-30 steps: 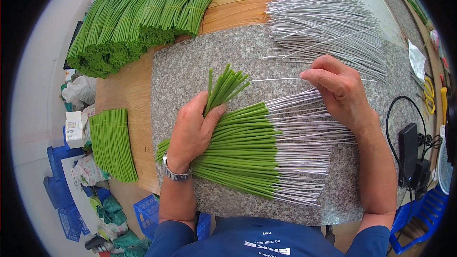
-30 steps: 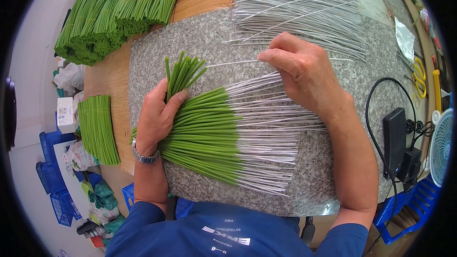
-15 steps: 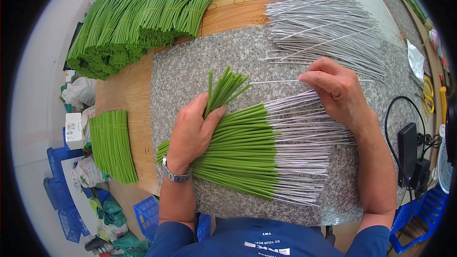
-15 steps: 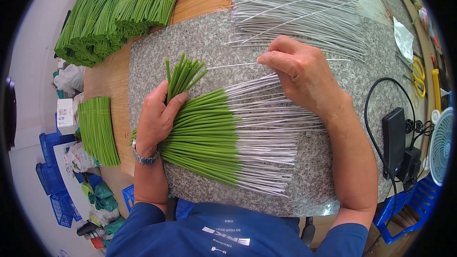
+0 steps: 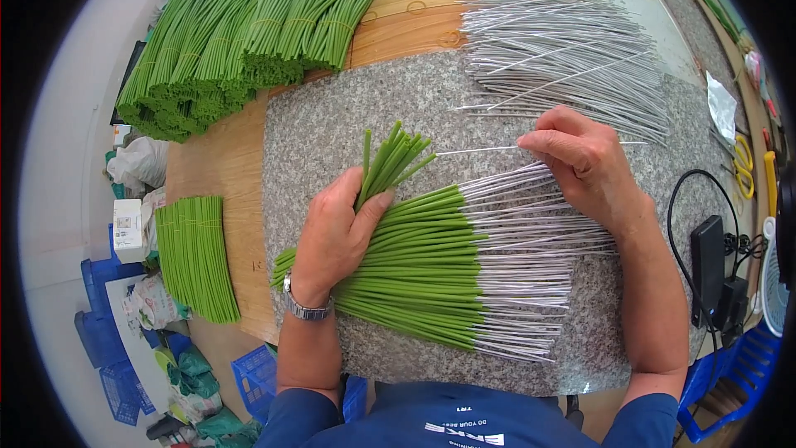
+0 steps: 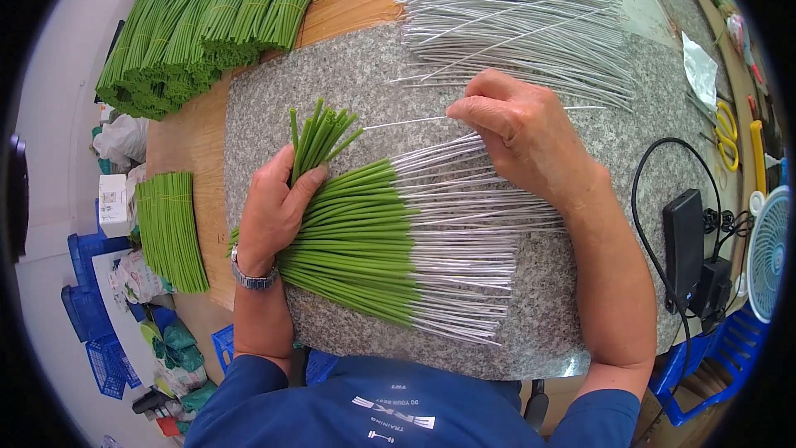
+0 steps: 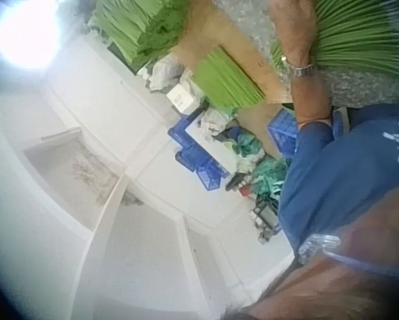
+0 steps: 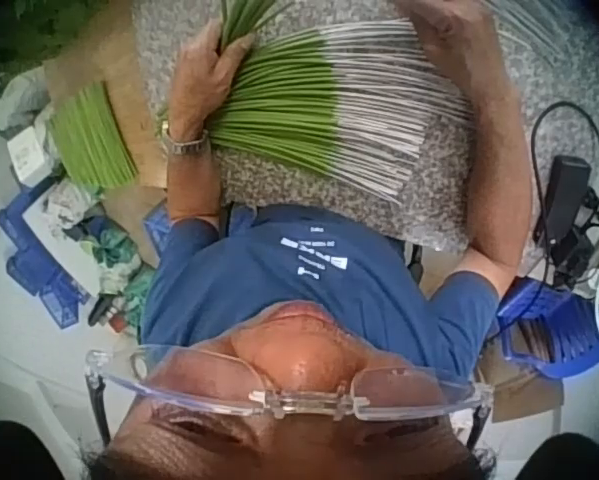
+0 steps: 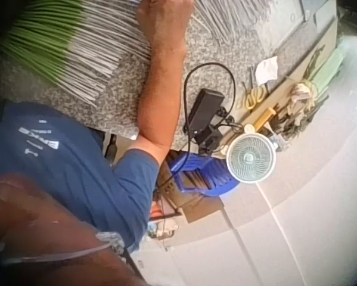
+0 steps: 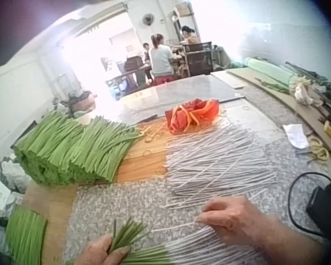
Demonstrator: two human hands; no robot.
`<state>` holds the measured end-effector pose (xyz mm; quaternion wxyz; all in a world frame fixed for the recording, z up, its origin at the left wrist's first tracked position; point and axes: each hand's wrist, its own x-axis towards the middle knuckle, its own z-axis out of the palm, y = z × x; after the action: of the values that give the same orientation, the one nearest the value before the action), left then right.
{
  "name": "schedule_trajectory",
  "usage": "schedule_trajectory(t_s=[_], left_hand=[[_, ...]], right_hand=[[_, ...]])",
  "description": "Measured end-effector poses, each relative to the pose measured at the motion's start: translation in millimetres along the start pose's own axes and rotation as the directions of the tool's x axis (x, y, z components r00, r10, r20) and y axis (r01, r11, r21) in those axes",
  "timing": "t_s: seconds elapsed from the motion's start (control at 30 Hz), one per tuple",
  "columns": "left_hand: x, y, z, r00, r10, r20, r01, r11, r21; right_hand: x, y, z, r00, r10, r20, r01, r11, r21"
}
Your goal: The person inserts white sticks into green tubes by hand, one at a time, and moves the assembled pieces to a growing stack on the table.
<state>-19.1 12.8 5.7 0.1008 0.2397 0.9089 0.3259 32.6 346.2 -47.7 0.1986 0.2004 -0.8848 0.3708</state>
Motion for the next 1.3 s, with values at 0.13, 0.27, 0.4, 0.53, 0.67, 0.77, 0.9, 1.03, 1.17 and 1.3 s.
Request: schedule_trajectory(t_s=[0.13, 0.27, 0.4, 0.53, 0.67, 0.77, 0.9, 1.03, 1.17, 1.3], left_hand=[[0, -3, 0, 1.000, -0.004, 0.007, 0.004, 1.000, -0.001], [-1, -3, -1, 1.000, 0.002, 0.029, -0.002, 1.000, 0.002], [0, 1, -4, 0.998, 0.009, 0.056, -0.009, 1.000, 0.002], [-2, -5, 0, 0.999, 0.035, 0.038, -0.034, 0.999, -0.039], [-4, -7, 0, 0.998, 0.045, 0.033, -0.044, 0.999, -0.032], [-5, -8, 1, 0.998, 0.051, 0.031, -0.051, 0.999, -0.007], [-4, -6, 0, 0.998, 0.055, 0.027, -0.054, 0.998, -0.024], [-4, -6, 2, 0.998, 0.070, 0.001, -0.070, 0.996, -0.057], [-2, -6, 1, 0.998, 0.053, 0.029, -0.051, 0.998, -0.047], [-4, -5, -1, 0.998, 0.050, 0.027, -0.048, 0.997, -0.063]], right_hand=[[6, 0, -5, 0.997, -0.078, 0.006, 0.078, 0.991, -0.108], [9, -7, 1, 0.978, -0.206, 0.043, 0.211, 0.953, -0.218], [16, -32, 23, 0.979, -0.198, 0.055, 0.203, 0.973, -0.112], [22, -54, 48, 0.979, -0.134, 0.153, 0.149, 0.984, -0.093], [25, -60, 39, 0.959, -0.080, 0.273, 0.097, 0.994, -0.047], [33, -27, 12, 0.999, -0.022, 0.034, 0.034, 0.913, -0.407], [35, 13, -12, 0.996, 0.091, -0.005, -0.079, 0.839, -0.539], [33, 25, -13, 0.995, 0.093, 0.021, -0.068, 0.849, -0.524], [35, 22, -10, 0.997, -0.066, -0.041, 0.034, 0.843, -0.537], [36, -7, -6, 0.973, -0.223, -0.050, 0.169, 0.847, -0.505]])
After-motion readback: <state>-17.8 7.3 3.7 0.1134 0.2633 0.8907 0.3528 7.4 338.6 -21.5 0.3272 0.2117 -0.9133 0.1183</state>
